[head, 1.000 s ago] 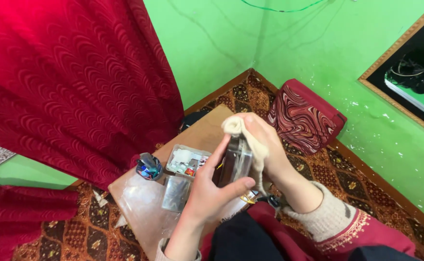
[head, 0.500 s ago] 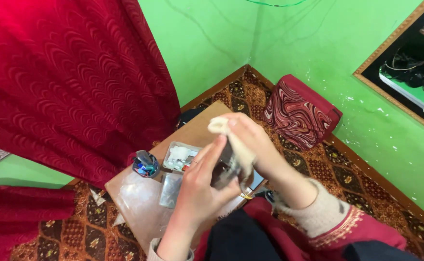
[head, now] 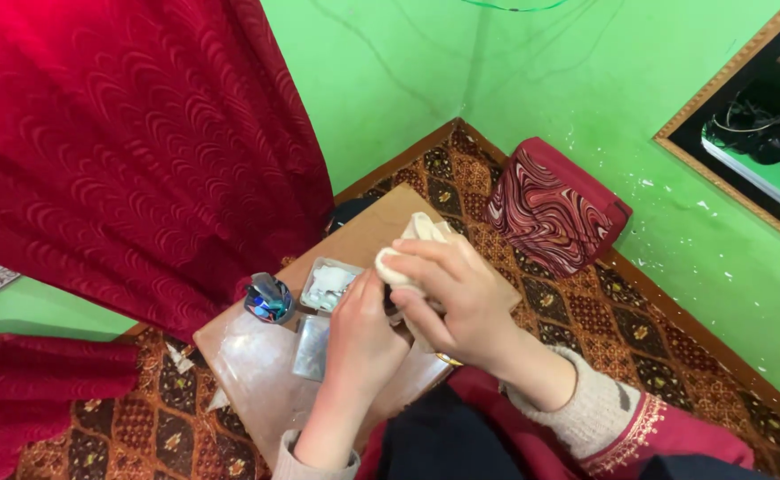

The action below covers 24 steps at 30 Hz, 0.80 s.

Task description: The person wipes several small items with a cloth and places them on a wall-mounted shelf. They handle a small black device, a silver tin, a yellow-capped bottle, a black jar, a blue notebook, combs, a red card, and hair clips, moving each from a table to the shelf.

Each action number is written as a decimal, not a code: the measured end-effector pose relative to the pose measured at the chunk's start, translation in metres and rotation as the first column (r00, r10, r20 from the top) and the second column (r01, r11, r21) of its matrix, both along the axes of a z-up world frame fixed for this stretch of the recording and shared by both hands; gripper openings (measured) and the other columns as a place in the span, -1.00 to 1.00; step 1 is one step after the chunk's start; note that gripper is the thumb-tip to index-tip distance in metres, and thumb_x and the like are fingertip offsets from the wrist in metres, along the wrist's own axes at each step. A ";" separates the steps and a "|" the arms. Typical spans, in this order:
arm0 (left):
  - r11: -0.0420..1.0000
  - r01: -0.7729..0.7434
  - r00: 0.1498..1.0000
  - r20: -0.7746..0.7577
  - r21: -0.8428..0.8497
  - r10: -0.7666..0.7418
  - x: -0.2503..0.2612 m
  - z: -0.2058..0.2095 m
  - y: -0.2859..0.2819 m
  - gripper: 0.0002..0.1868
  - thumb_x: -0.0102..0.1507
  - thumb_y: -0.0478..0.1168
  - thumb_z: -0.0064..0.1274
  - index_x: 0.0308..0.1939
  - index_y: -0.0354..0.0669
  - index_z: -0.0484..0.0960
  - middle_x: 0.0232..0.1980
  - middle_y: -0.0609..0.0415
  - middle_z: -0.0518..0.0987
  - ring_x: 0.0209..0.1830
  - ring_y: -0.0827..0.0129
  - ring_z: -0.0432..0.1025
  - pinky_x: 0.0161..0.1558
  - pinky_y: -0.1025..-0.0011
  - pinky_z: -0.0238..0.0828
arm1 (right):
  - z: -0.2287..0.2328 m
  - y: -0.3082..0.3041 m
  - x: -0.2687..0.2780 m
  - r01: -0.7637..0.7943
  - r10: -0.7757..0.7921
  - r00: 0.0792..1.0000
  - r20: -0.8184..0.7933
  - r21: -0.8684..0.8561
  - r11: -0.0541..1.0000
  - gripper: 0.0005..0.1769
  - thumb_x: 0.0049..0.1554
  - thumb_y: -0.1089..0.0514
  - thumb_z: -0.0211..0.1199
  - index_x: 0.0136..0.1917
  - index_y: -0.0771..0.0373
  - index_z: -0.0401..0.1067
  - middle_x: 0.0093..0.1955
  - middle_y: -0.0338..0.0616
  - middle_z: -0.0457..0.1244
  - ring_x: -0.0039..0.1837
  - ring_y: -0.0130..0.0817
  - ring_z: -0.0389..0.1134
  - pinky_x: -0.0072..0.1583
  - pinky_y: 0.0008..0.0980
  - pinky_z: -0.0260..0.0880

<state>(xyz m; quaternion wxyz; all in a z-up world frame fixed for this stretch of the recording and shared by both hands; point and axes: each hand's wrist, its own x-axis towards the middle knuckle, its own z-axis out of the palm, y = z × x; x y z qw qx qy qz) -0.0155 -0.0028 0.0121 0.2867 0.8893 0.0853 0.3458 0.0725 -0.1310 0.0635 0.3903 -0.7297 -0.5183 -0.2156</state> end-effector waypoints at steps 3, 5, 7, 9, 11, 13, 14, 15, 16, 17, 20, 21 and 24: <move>0.998 -0.038 0.984 0.175 0.052 0.029 0.002 -0.015 0.000 -0.44 -0.25 -0.36 0.31 -0.14 -0.16 0.63 -0.10 -0.01 0.66 -0.07 0.06 0.60 0.13 0.22 0.51 | -0.004 0.001 0.012 -0.052 0.084 0.974 -0.212 0.150 0.987 -0.54 0.24 -0.19 0.12 0.16 0.15 0.56 0.14 -0.08 0.39 0.17 -0.03 0.42 0.19 -0.15 0.47; 1.000 -0.002 0.977 0.214 -0.010 0.004 -0.002 0.015 -0.007 -0.46 -0.20 -0.36 0.36 -0.13 -0.11 0.65 -0.08 0.07 0.68 -0.04 0.13 0.61 0.15 0.23 0.51 | -0.010 0.000 0.024 0.009 0.088 0.831 -0.550 0.170 0.985 -0.55 0.31 -0.12 0.00 0.22 0.19 0.49 0.09 0.01 0.38 0.09 -0.07 0.41 0.17 -0.11 0.49; 0.997 0.035 0.964 0.264 -0.065 -0.016 -0.005 0.033 -0.011 -0.48 -0.15 -0.36 0.42 -0.12 -0.06 0.66 -0.05 0.14 0.71 -0.01 0.20 0.63 0.18 0.23 0.51 | -0.009 0.000 0.027 0.070 0.100 0.583 -0.806 0.173 0.982 -0.56 0.38 -0.06 -0.11 0.28 0.23 0.42 0.03 0.10 0.37 0.02 -0.10 0.40 0.16 -0.08 0.51; 0.967 0.153 0.980 0.156 -0.203 -0.122 -0.011 0.037 -0.014 -0.44 0.07 -0.42 0.36 0.13 -0.16 0.52 0.15 -0.02 0.65 0.23 0.15 0.56 0.52 -0.04 0.23 | -0.003 -0.002 0.020 0.054 0.079 0.515 -0.854 0.123 0.991 -0.46 0.28 -0.14 -0.08 0.32 0.23 0.38 0.06 -0.17 0.35 -0.07 -0.47 0.34 -0.05 -0.48 0.38; 0.979 0.085 0.992 0.109 -0.186 -0.065 -0.011 0.040 -0.009 -0.57 0.09 -0.33 0.32 0.02 -0.14 0.54 0.05 0.01 0.67 0.16 0.11 0.54 0.41 0.01 0.29 | 0.014 -0.005 0.007 -0.015 0.074 0.797 -0.600 0.103 0.995 -0.50 0.33 -0.09 -0.08 0.29 0.28 0.41 0.18 -0.06 0.35 0.17 -0.27 0.34 0.19 -0.26 0.30; 0.985 0.019 0.998 0.056 -0.173 -0.010 -0.013 0.041 -0.010 -0.69 0.10 -0.25 0.27 -0.10 -0.12 0.56 -0.06 0.04 0.69 0.10 0.07 0.51 0.30 0.06 0.35 | 0.020 -0.009 0.000 -0.068 0.079 0.961 -0.266 0.049 0.996 -0.53 0.37 -0.04 -0.09 0.26 0.32 0.44 0.30 0.05 0.35 0.40 -0.07 0.34 0.44 -0.04 0.21; 0.989 -0.019 0.996 0.086 -0.144 0.032 -0.013 0.042 -0.011 -0.64 0.09 -0.26 0.29 -0.05 -0.09 0.58 0.03 0.06 0.69 0.10 0.10 0.53 0.22 0.16 0.40 | 0.019 -0.010 0.002 -0.102 0.109 0.958 -0.265 0.041 0.994 -0.51 0.37 -0.05 -0.10 0.30 0.34 0.41 0.34 0.08 0.33 0.43 -0.05 0.33 0.44 -0.02 0.19; 0.992 -0.059 0.990 0.118 -0.116 0.072 -0.013 0.044 -0.011 -0.60 0.08 -0.26 0.30 0.00 -0.06 0.60 0.11 0.07 0.68 0.11 0.12 0.55 0.14 0.25 0.44 | 0.018 -0.011 0.005 -0.136 0.140 0.954 -0.265 0.033 0.990 -0.47 0.38 -0.06 -0.10 0.35 0.36 0.38 0.37 0.10 0.31 0.46 -0.02 0.31 0.45 0.00 0.18; 0.991 -0.059 0.990 0.118 -0.117 0.073 -0.013 0.045 -0.011 -0.60 0.08 -0.26 0.30 0.00 -0.06 0.60 0.11 0.07 0.68 0.11 0.12 0.55 0.14 0.25 0.44 | 0.012 -0.010 0.010 -0.137 0.140 0.954 -0.264 0.032 0.990 -0.47 0.38 -0.06 -0.10 0.35 0.36 0.38 0.37 0.10 0.31 0.46 -0.02 0.31 0.45 0.00 0.18; 0.994 -0.013 0.984 0.173 -0.111 0.032 -0.014 0.046 -0.011 -0.54 0.07 -0.30 0.37 0.03 -0.09 0.60 0.12 0.04 0.68 0.13 0.13 0.57 0.19 0.27 0.46 | 0.006 -0.008 0.015 -0.116 0.154 0.809 -0.567 0.102 0.988 -0.46 0.35 -0.09 -0.10 0.37 0.33 0.35 0.26 0.01 0.32 0.25 -0.20 0.34 0.24 -0.21 0.30; 0.964 0.124 0.958 0.282 -0.233 -0.055 -0.012 0.041 -0.015 -0.47 0.07 -0.36 0.43 0.08 -0.17 0.56 0.13 -0.02 0.66 0.20 0.16 0.58 0.38 0.14 0.38 | 0.010 -0.007 0.021 -0.053 0.223 0.339 -0.914 0.219 0.974 -0.40 0.26 -0.20 -0.07 0.34 0.26 0.36 0.12 -0.09 0.35 0.01 -0.37 0.37 0.04 -0.44 0.37; 0.907 0.217 0.939 0.332 -0.360 -0.092 -0.013 0.037 -0.017 -0.46 0.09 -0.38 0.42 0.10 -0.22 0.53 0.13 -0.06 0.65 0.23 0.18 0.56 0.53 -0.01 0.29 | 0.013 -0.008 0.021 -0.014 0.264 0.076 -0.961 0.264 0.964 -0.36 0.20 -0.28 -0.03 0.28 0.23 0.40 0.09 -0.10 0.37 -0.01 -0.36 0.38 0.04 -0.45 0.33; 0.703 -0.030 0.994 0.051 -0.711 0.094 -0.014 0.036 -0.024 -0.29 -0.04 -0.10 0.47 0.14 -0.14 0.52 0.12 0.02 0.68 0.06 0.39 0.60 0.09 0.46 0.55 | 0.018 0.001 0.015 0.167 0.361 -0.336 -0.870 0.323 0.932 -0.33 0.20 -0.20 0.02 0.31 0.39 0.36 0.09 0.14 0.31 0.06 -0.03 0.36 0.14 -0.11 0.42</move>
